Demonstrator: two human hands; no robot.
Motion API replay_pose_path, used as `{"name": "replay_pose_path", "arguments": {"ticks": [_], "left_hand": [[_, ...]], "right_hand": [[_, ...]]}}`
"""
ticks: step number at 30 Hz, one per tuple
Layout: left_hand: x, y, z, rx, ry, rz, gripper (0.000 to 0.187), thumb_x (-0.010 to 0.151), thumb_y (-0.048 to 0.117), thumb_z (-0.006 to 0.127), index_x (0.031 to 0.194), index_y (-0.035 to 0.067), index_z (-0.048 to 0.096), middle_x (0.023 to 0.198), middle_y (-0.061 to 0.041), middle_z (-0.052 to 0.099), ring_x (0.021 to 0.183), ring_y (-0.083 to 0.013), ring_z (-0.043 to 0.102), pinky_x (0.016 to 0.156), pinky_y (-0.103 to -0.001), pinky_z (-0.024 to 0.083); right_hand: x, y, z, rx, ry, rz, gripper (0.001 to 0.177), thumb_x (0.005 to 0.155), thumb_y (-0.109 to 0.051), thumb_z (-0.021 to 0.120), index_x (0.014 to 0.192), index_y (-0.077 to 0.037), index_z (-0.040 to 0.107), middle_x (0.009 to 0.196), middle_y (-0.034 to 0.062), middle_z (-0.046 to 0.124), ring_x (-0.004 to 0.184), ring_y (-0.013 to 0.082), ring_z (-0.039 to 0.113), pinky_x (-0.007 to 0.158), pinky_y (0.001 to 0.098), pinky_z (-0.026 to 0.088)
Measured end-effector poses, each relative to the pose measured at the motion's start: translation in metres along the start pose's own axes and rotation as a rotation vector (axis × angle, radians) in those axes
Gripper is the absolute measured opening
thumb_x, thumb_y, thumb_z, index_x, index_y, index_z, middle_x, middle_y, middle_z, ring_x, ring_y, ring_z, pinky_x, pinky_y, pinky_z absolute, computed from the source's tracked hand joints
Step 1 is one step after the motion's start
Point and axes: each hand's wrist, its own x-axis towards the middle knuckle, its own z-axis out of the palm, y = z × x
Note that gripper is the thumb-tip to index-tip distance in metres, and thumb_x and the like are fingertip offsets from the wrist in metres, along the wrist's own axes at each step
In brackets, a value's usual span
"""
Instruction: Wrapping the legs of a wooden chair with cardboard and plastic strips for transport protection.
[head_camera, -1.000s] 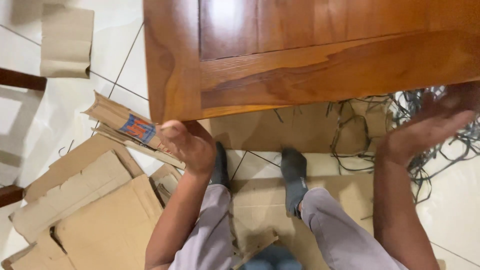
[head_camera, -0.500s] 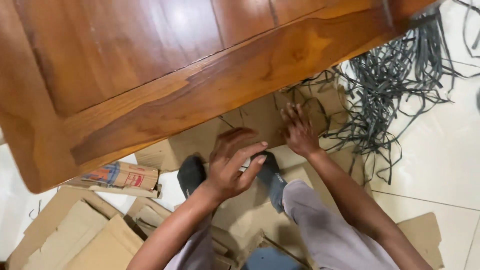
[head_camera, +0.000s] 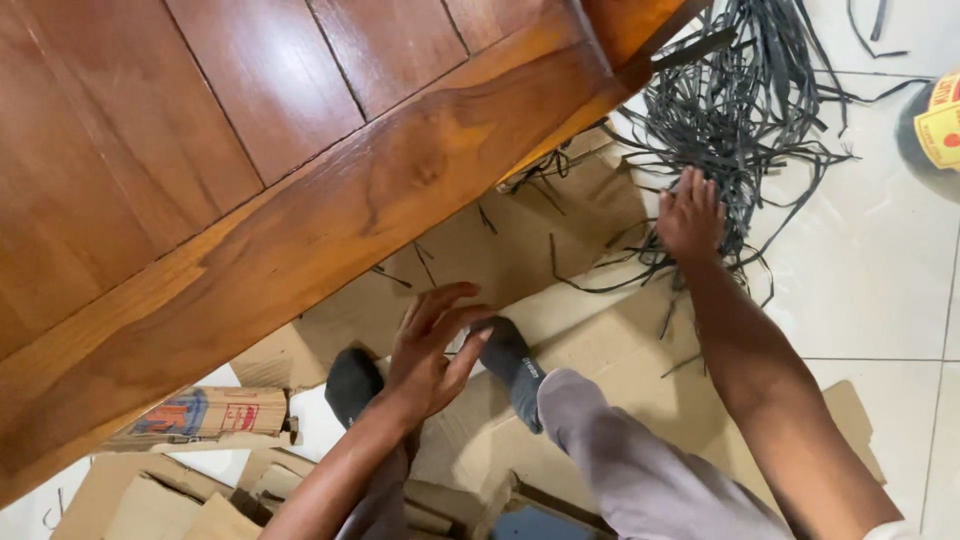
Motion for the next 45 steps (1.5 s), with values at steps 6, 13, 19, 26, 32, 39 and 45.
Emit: {"name": "replay_pose_path", "arguments": {"ticks": [6,13,19,26,32,39,45], "left_hand": [[0.001,-0.005,0.005,-0.004,-0.050,-0.015,0.025,0.093,0.015,0.074,0.117,0.013,0.072,0.132,-0.010,0.064,0.120,-0.0345,0.061,0.096,-0.046,0.050],[0.002,-0.007,0.010,-0.010,-0.066,-0.062,0.024,0.090,0.013,0.073,0.113,0.011,0.072,0.129,-0.010,0.066,0.115,-0.0349,0.062,0.095,-0.046,0.050],[0.004,-0.005,0.013,-0.033,-0.078,-0.082,0.023,0.089,0.014,0.074,0.112,0.010,0.072,0.124,-0.010,0.067,0.113,-0.0329,0.064,0.093,-0.043,0.051],[-0.003,-0.009,0.008,-0.046,-0.086,-0.102,0.021,0.092,0.016,0.072,0.112,0.011,0.072,0.123,-0.009,0.068,0.114,-0.0329,0.064,0.095,-0.043,0.051],[-0.002,-0.008,0.006,-0.060,-0.093,-0.123,0.021,0.092,0.016,0.071,0.112,0.012,0.072,0.124,-0.010,0.067,0.113,-0.0336,0.064,0.093,-0.044,0.052],[-0.005,-0.012,0.011,-0.065,-0.123,-0.117,0.020,0.096,0.016,0.069,0.115,0.012,0.071,0.126,-0.009,0.067,0.113,-0.0337,0.064,0.091,-0.045,0.052],[0.001,-0.010,0.008,-0.072,-0.126,-0.126,0.021,0.094,0.015,0.070,0.115,0.011,0.071,0.123,-0.010,0.067,0.112,-0.0332,0.065,0.092,-0.044,0.053]], "right_hand": [[-0.002,-0.006,-0.049,-0.005,0.001,0.255,0.051,0.106,-0.037,0.048,0.146,-0.005,0.050,0.153,0.0171,0.045,0.138,0.0400,0.043,0.109,0.0631,0.032],[-0.079,-0.089,-0.021,0.099,0.349,-0.202,0.023,0.110,-0.026,0.063,0.128,-0.011,0.067,0.130,0.0129,0.058,0.119,0.0309,0.054,0.103,0.0504,0.040],[-0.153,-0.132,-0.012,0.231,-0.028,-0.559,0.026,0.098,-0.034,0.066,0.112,-0.013,0.070,0.109,0.0086,0.062,0.104,0.0299,0.059,0.092,0.0446,0.049],[-0.097,-0.061,-0.004,0.346,0.195,-0.220,0.019,0.104,-0.026,0.065,0.105,-0.008,0.068,0.102,0.0128,0.064,0.095,0.0335,0.061,0.084,0.0462,0.049],[-0.036,-0.051,-0.034,0.383,0.450,-0.011,0.014,0.111,-0.021,0.062,0.110,-0.007,0.065,0.107,0.0125,0.062,0.097,0.0323,0.059,0.085,0.0458,0.048],[0.023,-0.109,-0.037,0.155,0.354,-0.492,0.019,0.096,-0.015,0.066,0.112,-0.006,0.067,0.144,0.0261,0.055,0.120,0.0417,0.060,0.101,0.0477,0.047],[0.058,-0.071,0.002,0.244,0.114,-0.334,0.034,0.101,-0.011,0.058,0.133,0.002,0.059,0.149,0.0268,0.052,0.132,0.0469,0.053,0.111,0.0520,0.042]]}}
